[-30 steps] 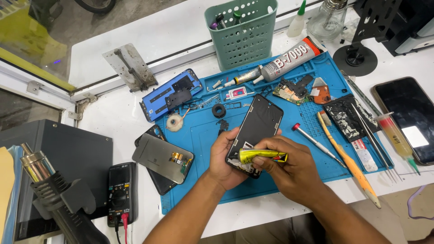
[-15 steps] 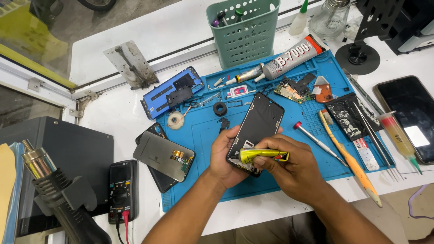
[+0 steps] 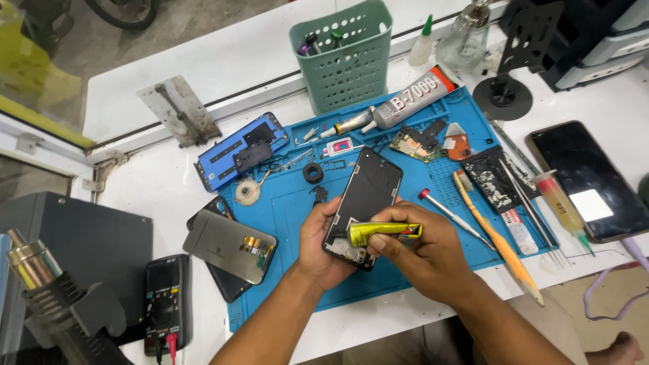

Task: A technician applies adhesive to a mobile phone frame and uses tools to assemble internal components.

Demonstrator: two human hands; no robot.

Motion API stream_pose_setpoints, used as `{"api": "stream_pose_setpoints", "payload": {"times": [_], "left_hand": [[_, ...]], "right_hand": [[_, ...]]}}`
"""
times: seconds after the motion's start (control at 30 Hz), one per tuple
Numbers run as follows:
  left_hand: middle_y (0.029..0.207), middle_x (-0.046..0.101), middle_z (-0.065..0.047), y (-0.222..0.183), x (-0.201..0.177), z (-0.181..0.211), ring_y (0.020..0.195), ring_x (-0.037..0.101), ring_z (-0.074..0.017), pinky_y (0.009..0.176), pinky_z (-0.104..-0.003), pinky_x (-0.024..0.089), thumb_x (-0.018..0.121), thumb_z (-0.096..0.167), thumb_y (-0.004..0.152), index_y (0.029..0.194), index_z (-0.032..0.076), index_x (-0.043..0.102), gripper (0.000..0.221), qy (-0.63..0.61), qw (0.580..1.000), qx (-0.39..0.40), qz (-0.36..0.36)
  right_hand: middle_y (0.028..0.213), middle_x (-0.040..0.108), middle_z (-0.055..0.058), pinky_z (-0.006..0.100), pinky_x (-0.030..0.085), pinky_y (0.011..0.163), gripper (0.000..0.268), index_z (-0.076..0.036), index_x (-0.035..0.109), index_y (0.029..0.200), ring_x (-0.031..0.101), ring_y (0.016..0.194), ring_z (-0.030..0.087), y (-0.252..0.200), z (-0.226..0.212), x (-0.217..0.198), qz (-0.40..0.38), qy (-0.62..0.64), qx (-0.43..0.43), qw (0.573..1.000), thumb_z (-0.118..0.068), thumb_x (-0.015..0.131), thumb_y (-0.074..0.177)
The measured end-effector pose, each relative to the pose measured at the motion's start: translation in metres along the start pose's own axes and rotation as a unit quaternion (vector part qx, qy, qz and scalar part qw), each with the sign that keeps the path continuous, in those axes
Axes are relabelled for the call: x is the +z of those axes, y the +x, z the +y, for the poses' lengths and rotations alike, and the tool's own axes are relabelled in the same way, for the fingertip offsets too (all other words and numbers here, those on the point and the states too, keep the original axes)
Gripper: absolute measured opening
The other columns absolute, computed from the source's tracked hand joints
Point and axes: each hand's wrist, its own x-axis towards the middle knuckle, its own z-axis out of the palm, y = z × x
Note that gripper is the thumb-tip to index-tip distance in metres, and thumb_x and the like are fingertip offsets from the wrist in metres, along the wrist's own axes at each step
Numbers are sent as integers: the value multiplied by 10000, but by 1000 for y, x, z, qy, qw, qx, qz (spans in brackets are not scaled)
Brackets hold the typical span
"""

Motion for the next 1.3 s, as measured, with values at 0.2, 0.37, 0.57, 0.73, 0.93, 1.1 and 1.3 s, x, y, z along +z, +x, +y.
{"api": "stream_pose_setpoints", "payload": {"times": [0.2,0.37,0.57,0.73,0.93,1.1,1.3], "left_hand": [[1467,519,-347,-12,22,2,1276,570,-501,956,-470,564,453,377,1005,1545,-48,424,688,-7,992,31,-123],[1465,509,-367,-13,24,3,1250,592,-492,957,-474,578,458,351,1017,1563,-43,394,677,-19,989,31,-144],[1445,530,-366,-16,27,5,1226,614,-485,929,-467,594,444,343,1021,1583,-2,381,662,-17,989,38,-143],[1445,533,-360,-16,26,6,1236,610,-485,919,-462,604,438,331,1026,1601,25,357,656,-23,991,25,-133],[1432,538,-371,-16,27,7,1214,620,-487,916,-464,602,439,310,1025,1587,8,376,641,-28,991,34,-130],[1439,527,-379,-16,27,5,1222,614,-488,926,-464,599,423,303,1037,1591,-5,366,636,-31,990,27,-136],[1440,527,-380,-16,27,5,1225,611,-494,925,-468,600,427,301,1033,1589,2,372,633,-27,991,26,-132]], "right_hand": [[963,719,150,227,580,564,275,26,583,1193,707,699,163,40,-18,-73,142,-115,-10,983,-176,636,1014],[1193,673,255,396,585,763,272,77,588,1284,715,1012,342,152,2,-165,180,-344,-54,920,94,704,1038],[1203,666,278,547,539,641,405,44,670,1335,618,1031,496,237,57,-216,90,-548,22,831,-40,789,957],[1293,632,313,612,537,722,414,44,657,1383,563,1111,550,253,67,-212,38,-567,39,822,18,713,973],[1296,636,364,588,573,717,422,103,623,1383,598,1121,567,254,76,-210,3,-522,30,853,87,678,965],[1316,615,370,558,588,651,399,112,583,1444,624,1062,540,250,69,-202,-9,-536,62,842,31,613,1054],[1381,539,364,600,535,775,442,65,564,1485,543,1131,576,253,76,-207,-4,-556,56,829,-25,623,1056]]}}
